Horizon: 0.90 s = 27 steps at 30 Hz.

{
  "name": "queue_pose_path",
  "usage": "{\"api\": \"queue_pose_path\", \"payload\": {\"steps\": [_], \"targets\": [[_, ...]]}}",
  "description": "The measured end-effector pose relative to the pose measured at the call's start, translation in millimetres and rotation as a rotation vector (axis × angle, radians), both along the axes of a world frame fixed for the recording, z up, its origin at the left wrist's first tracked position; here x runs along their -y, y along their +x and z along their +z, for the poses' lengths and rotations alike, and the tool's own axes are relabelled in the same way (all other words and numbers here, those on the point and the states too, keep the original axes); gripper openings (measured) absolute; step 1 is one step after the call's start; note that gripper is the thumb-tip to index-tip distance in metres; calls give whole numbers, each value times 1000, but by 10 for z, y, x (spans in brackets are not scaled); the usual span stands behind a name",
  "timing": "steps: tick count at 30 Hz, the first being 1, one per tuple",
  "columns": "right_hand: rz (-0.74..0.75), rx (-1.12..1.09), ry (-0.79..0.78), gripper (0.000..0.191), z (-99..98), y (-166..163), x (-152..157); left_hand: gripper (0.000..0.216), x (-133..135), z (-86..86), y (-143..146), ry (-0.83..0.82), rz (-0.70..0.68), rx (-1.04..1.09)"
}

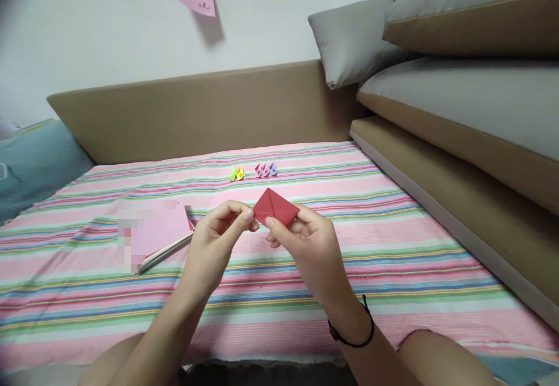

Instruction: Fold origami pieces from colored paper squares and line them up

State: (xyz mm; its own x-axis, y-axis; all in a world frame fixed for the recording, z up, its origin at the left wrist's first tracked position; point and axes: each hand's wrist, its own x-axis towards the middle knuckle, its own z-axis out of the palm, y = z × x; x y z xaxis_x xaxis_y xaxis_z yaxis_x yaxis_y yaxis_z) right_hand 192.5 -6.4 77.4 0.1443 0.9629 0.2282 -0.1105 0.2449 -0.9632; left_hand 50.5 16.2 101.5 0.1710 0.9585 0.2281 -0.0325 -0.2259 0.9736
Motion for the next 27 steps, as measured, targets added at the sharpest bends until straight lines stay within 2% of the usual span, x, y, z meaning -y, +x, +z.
{"api": "queue_pose_path", "payload": {"steps": [3,6,8,11,16,27], "targets": [[-208,315,268,3,20,42,25,24,-4,6,-36,-213,-122,134],[-300,659,643,21,15,134,33,29,9,41,-71,-326,-251,229],[-283,793,781,34,-5,199,32,26,28,66,-84,-306,-250,213],[-242,906,841,46,-32,263,40,26,54,79,-93,-259,-143,161],[-158,915,841,50,-35,300,69,21,60,64,-116,-156,17,120],[10,938,809,34,96,323,49,15,24,57,-130,-144,-5,111]]}}
